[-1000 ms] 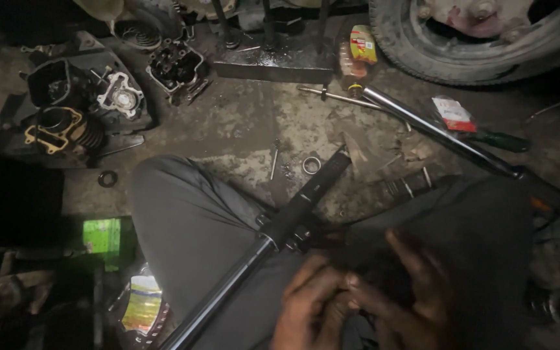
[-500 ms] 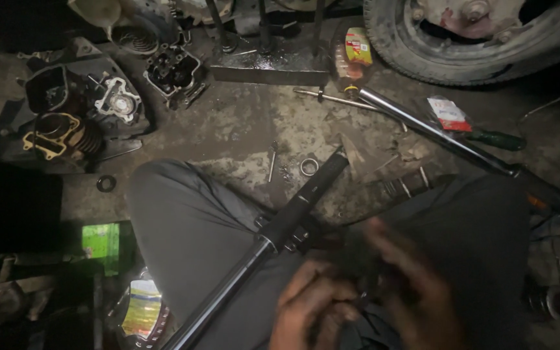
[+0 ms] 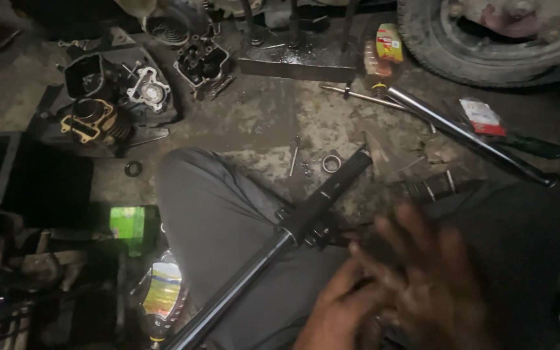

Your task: The person sits on the floor of a motorcycle repair shop and services a front fork assembly. They wipe fork components with a rag, fit a seal ring onto the fork tube, handle small rings and a packaged part, and pour liquid from a plastic bottle near the parts.

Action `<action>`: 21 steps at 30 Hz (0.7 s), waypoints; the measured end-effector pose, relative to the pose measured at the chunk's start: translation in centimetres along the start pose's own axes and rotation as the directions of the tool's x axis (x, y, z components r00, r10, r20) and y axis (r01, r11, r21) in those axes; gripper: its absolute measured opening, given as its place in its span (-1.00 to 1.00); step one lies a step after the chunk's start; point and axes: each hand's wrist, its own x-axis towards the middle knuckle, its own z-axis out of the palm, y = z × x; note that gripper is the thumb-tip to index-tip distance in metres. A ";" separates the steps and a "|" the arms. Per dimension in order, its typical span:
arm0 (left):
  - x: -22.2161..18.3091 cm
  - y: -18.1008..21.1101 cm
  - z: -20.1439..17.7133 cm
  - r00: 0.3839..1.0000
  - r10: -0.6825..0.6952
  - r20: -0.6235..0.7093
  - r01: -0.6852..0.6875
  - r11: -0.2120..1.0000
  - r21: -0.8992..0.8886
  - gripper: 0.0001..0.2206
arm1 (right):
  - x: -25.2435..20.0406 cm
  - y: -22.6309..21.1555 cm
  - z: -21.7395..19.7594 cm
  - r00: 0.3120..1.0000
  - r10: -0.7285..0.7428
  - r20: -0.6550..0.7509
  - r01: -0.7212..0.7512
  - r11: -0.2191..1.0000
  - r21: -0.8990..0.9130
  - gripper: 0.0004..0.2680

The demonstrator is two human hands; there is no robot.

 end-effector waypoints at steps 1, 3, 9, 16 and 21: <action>-0.5 -0.2 -0.1 0.991 -0.126 0.054 0.127 0.992 -0.014 -0.80 | 1.5 -1.0 2.3 0.999 0.036 -0.016 -0.038 0.982 -0.185 -0.53; -1.1 -0.7 0.0 0.962 -0.249 0.112 0.254 0.967 -0.027 -0.83 | 3.2 -2.0 4.8 0.997 0.069 -0.042 -0.080 0.927 -0.366 -0.39; -1.5 -1.8 0.5 0.971 -0.204 0.127 0.225 0.958 -0.178 -0.84 | 4.4 -2.2 4.4 0.967 -0.045 -0.251 -0.056 0.923 -0.380 -0.17; -4.2 -4.0 1.6 0.975 -0.181 0.130 0.196 0.974 -0.113 -0.89 | 3.2 0.8 -4.9 0.973 0.076 -0.216 -0.097 0.991 -0.091 -0.20; -1.0 -0.9 0.7 0.988 0.147 0.056 -0.148 0.989 0.027 -0.89 | 2.6 0.1 -8.3 0.893 0.183 -0.411 -0.240 0.967 -0.090 -0.31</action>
